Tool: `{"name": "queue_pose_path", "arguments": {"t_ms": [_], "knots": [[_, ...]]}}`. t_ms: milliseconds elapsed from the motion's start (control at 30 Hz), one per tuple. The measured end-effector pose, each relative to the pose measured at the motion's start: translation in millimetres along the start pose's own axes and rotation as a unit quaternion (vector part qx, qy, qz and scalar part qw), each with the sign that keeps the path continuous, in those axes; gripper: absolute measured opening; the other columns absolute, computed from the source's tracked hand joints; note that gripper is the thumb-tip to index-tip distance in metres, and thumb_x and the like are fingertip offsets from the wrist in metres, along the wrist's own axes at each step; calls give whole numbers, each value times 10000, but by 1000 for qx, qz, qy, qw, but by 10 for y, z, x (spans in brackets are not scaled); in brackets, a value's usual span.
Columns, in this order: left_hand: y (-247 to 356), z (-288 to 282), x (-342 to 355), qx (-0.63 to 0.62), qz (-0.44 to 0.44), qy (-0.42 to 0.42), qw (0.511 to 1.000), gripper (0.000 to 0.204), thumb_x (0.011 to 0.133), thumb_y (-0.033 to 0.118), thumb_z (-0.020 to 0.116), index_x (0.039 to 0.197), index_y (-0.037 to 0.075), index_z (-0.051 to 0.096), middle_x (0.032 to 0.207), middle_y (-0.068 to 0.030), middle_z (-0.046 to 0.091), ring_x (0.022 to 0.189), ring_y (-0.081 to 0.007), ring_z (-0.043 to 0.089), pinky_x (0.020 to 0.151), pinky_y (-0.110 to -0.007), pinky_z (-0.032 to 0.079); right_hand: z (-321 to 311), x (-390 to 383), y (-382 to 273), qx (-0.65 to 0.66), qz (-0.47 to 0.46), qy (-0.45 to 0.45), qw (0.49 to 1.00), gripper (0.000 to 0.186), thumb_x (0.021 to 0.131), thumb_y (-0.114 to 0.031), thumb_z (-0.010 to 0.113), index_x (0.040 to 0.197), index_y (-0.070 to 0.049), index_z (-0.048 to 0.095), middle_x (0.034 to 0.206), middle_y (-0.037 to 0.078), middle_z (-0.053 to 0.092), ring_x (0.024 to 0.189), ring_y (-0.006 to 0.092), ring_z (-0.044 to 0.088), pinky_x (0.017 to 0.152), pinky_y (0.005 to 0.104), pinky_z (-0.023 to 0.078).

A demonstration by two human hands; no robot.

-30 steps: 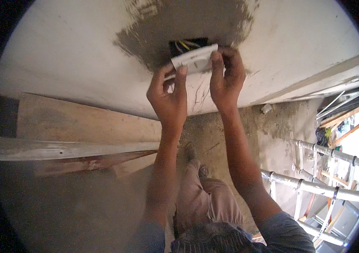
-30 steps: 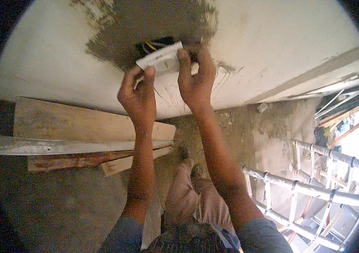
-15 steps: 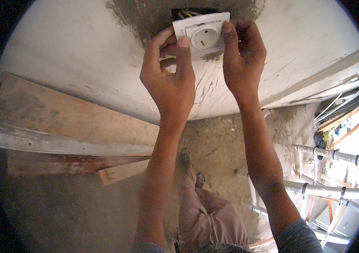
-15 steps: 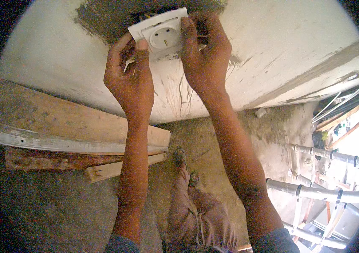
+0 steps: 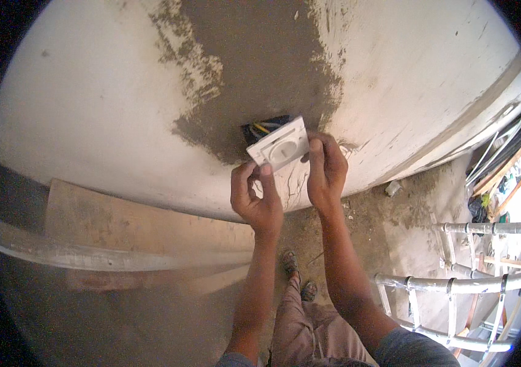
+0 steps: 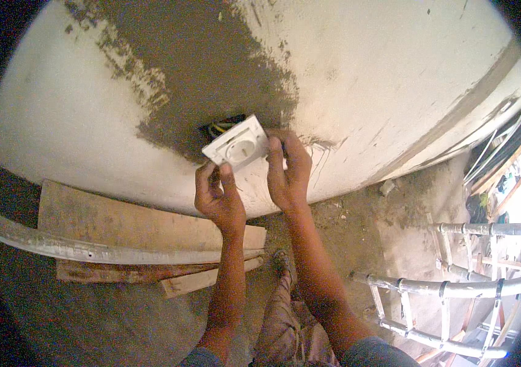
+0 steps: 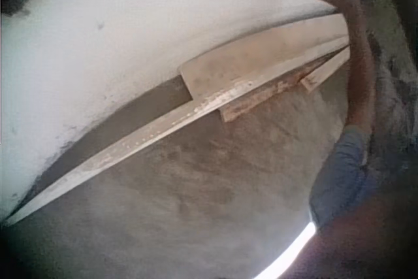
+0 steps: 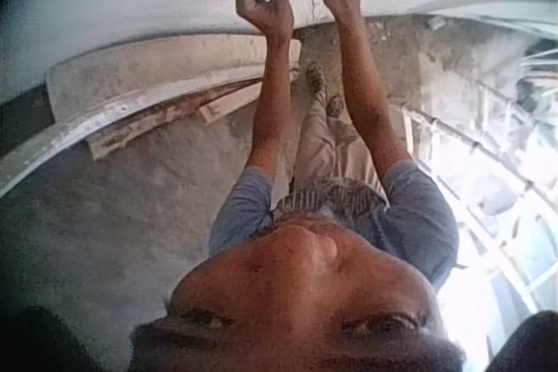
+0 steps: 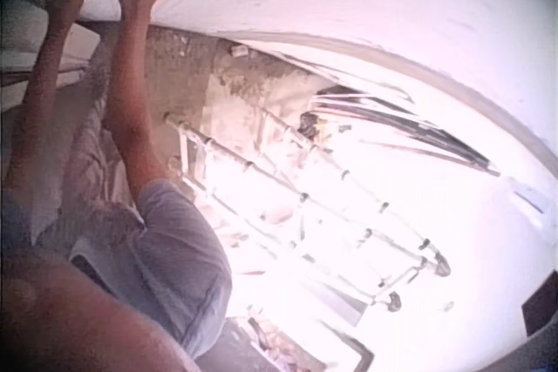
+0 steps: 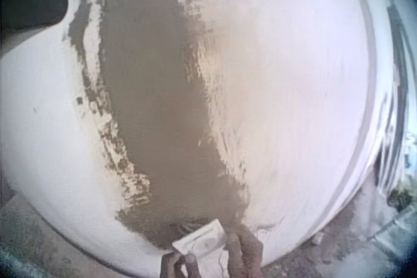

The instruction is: The person installs an electrical wall socket by connecting wires and securing the plate with a screwdriver.

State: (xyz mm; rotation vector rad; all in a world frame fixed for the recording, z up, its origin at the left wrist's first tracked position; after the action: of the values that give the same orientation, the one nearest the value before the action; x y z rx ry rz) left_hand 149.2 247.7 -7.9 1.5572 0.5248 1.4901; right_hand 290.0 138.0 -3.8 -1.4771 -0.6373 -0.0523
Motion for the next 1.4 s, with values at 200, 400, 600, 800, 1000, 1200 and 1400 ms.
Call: {"name": "queue_pose_path", "arguments": {"t_ms": [200,400,600,800,1000,1200,1400], "knots": [[-49,-128,355,0,-75,4,997,283,920,229,661,991,-44,639,928,-76,631,789,-132,567,686,-278,497,-60,-142,94,101,47,14,994,176,929,-91,607,1073,9,623,925,82,637,816,125,594,697,264,506],[-97,-138,330,14,-120,-27,992,256,910,191,670,1012,-42,649,951,-89,646,771,-140,585,664,-288,517,87,-116,-126,64,-24,-4,998,107,850,-28,689,948,5,659,862,117,636,747,165,606,654,273,504],[-128,-189,300,56,-152,-14,987,218,908,136,666,1008,-55,632,945,-93,632,905,-163,586,793,-312,509,119,-185,-74,19,37,13,999,93,854,-31,685,933,9,657,848,127,640,745,177,631,635,288,514],[-132,-383,-83,73,-214,-51,973,232,941,190,629,1024,-27,628,913,-69,629,845,-126,569,727,-277,480,24,-273,-50,20,81,4,997,184,877,-57,666,1051,-9,633,881,114,650,783,162,635,675,288,519],[-778,-1182,-2543,211,-219,-513,803,412,1003,337,402,1272,62,549,1018,-244,615,954,-404,596,847,-483,468,-433,-852,314,16,169,-21,985,283,929,-101,603,1192,-6,558,853,49,598,783,104,567,683,269,478],[-168,-3156,-4536,258,-527,-400,703,328,910,308,520,1133,87,615,938,-205,652,879,-363,630,797,-459,495,-864,-3025,815,-86,329,-402,850,399,959,-370,542,935,-12,717,681,80,595,605,135,495,574,307,417],[1014,-4922,-5550,499,-480,-225,685,246,816,278,638,993,112,680,858,-165,689,805,-323,664,747,-436,523,-1308,-4478,282,-49,279,-563,777,296,900,-258,625,1035,-7,703,845,81,638,718,150,511,675,317,418]]}}
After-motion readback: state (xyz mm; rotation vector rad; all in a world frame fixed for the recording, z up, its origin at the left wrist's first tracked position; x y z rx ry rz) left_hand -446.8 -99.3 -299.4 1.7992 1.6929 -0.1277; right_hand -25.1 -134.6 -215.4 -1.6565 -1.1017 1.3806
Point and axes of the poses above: each hand's wrist, its own x-axis towards the middle knuckle, its own z-axis out of the palm, y = z × x, the point moved 8 cm from there along x, towards the middle knuckle
